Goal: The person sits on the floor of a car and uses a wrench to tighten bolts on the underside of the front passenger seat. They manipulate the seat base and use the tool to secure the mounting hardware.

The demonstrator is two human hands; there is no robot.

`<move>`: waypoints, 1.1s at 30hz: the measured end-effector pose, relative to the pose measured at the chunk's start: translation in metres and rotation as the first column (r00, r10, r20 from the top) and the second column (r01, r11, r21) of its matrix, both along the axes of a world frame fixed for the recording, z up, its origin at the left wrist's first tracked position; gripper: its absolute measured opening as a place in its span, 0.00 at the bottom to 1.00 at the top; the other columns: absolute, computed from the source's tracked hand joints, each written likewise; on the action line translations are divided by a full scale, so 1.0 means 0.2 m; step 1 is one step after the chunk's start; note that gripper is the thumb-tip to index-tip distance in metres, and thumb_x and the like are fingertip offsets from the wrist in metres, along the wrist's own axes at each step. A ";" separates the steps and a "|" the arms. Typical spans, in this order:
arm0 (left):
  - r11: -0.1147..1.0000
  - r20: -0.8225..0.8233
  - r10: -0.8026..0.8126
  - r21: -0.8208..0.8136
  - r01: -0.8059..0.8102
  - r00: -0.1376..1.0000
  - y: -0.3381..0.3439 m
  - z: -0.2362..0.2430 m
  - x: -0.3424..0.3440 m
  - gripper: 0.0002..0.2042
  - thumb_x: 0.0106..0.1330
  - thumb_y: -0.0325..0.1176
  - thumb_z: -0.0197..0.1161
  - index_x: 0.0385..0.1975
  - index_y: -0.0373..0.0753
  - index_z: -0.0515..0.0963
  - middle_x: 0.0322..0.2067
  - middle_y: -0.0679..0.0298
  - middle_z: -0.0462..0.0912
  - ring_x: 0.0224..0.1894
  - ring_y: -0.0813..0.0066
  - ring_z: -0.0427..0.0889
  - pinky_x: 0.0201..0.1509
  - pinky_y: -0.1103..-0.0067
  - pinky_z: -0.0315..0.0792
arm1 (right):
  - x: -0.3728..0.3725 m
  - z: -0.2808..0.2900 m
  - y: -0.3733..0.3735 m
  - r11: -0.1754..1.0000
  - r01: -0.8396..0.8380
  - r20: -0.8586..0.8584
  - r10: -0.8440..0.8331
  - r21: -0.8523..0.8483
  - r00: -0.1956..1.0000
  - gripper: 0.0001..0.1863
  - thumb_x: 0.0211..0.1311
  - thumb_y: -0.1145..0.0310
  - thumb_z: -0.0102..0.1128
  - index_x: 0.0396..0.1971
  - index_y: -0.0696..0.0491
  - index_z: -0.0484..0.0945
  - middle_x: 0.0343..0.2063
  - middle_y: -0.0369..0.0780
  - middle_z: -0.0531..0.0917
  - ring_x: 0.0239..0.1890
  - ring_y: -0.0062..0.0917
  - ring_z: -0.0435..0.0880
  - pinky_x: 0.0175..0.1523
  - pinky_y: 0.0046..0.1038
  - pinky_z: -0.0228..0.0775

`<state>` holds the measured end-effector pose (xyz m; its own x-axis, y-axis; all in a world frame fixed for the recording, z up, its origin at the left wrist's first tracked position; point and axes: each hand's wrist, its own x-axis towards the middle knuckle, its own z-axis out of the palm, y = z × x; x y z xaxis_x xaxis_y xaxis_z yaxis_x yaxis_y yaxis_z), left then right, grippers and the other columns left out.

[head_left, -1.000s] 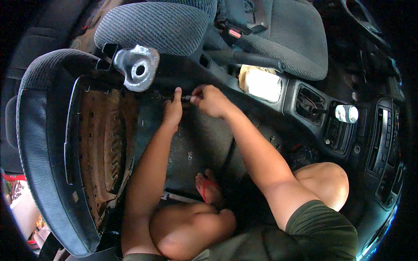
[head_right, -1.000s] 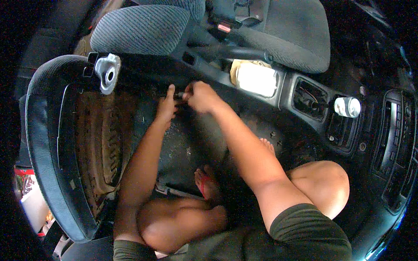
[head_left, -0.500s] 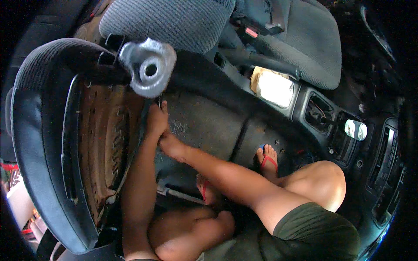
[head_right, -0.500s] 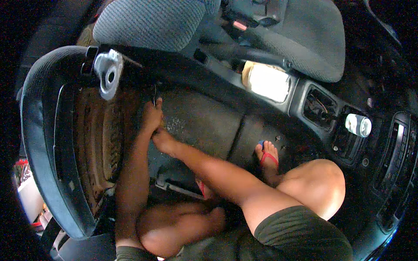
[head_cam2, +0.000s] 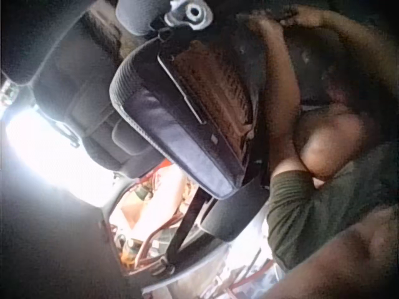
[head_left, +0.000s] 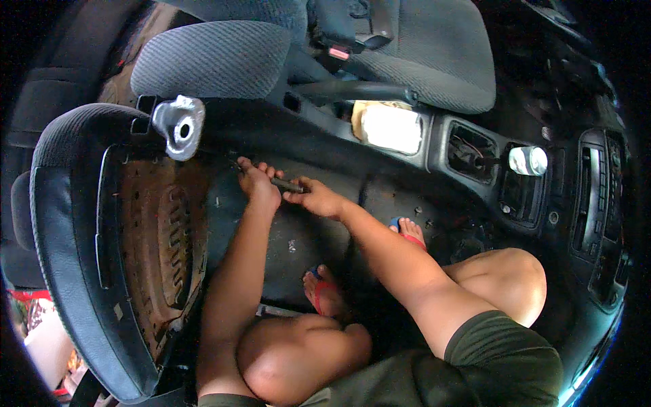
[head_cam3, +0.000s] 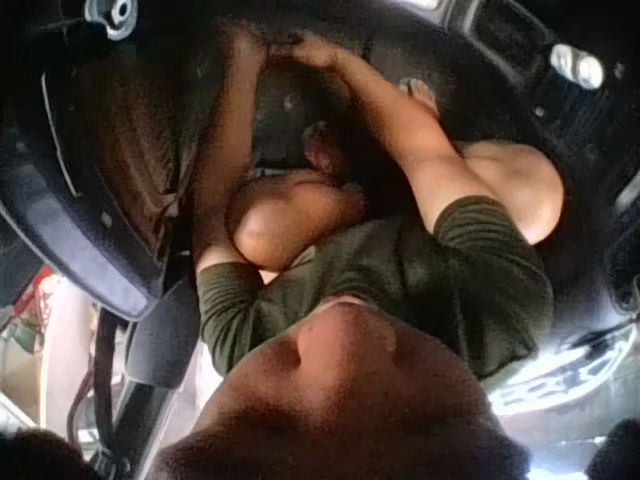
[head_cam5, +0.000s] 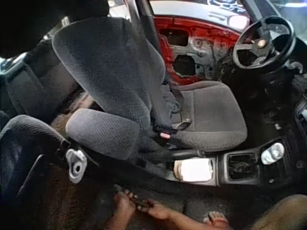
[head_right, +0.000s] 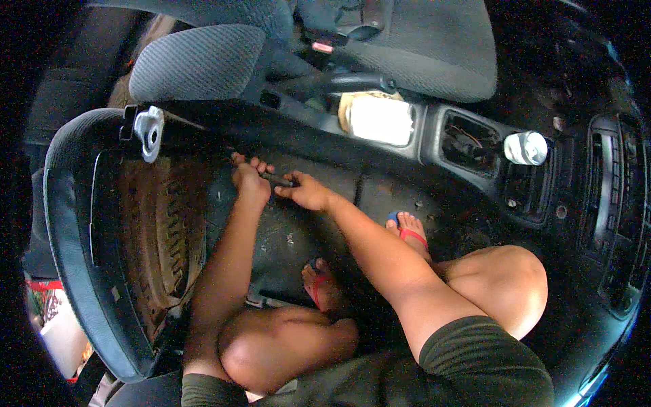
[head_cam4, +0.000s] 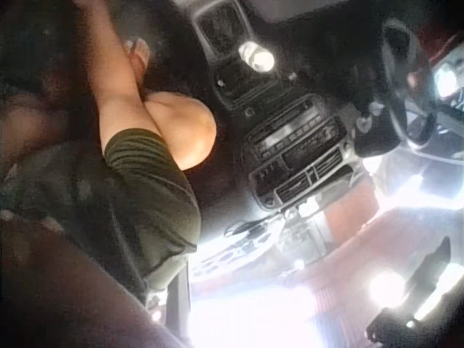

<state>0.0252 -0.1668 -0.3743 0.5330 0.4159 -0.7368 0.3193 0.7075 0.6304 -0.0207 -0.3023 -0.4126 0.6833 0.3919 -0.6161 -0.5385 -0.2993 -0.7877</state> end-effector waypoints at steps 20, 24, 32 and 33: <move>0.806 -0.173 -0.568 0.081 0.586 0.805 0.30 0.00 -0.05 0.21 0.71 0.57 0.49 0.39 0.42 0.63 0.22 0.66 0.64 0.17 0.78 0.62 0.20 0.75 0.60 | -0.37 -0.09 -0.51 0.647 0.326 0.658 0.370 -0.689 0.655 0.07 0.58 0.65 0.60 0.31 0.53 0.77 0.33 0.40 0.76 0.42 0.36 0.73 0.50 0.37 0.60; 0.994 -0.049 -0.107 -0.015 0.106 0.993 0.11 -0.05 0.05 0.18 0.72 0.55 0.49 0.41 0.46 0.62 0.19 0.70 0.59 0.16 0.80 0.56 0.18 0.80 0.54 | -0.33 -0.09 -0.45 0.632 0.304 0.635 0.398 -0.713 0.662 0.10 0.60 0.61 0.58 0.29 0.52 0.77 0.31 0.40 0.77 0.42 0.35 0.73 0.50 0.37 0.60; 0.465 -0.468 -0.697 0.281 0.839 0.543 0.42 0.06 0.05 0.20 0.71 0.54 0.53 0.39 0.42 0.65 0.14 0.72 0.60 0.10 0.80 0.60 0.12 0.77 0.56 | -0.32 -0.10 -0.48 0.634 0.293 0.601 0.344 -0.716 0.722 0.15 0.63 0.56 0.54 0.25 0.52 0.79 0.30 0.39 0.79 0.41 0.33 0.74 0.50 0.36 0.60; 0.345 -0.529 -0.710 0.315 0.884 0.465 0.47 0.09 0.06 0.20 0.70 0.55 0.53 0.39 0.42 0.65 0.13 0.71 0.60 0.10 0.80 0.61 0.12 0.77 0.56 | -0.32 -0.10 -0.47 0.637 0.294 0.601 0.339 -0.713 0.723 0.15 0.63 0.56 0.54 0.25 0.52 0.80 0.30 0.39 0.79 0.41 0.33 0.74 0.50 0.37 0.60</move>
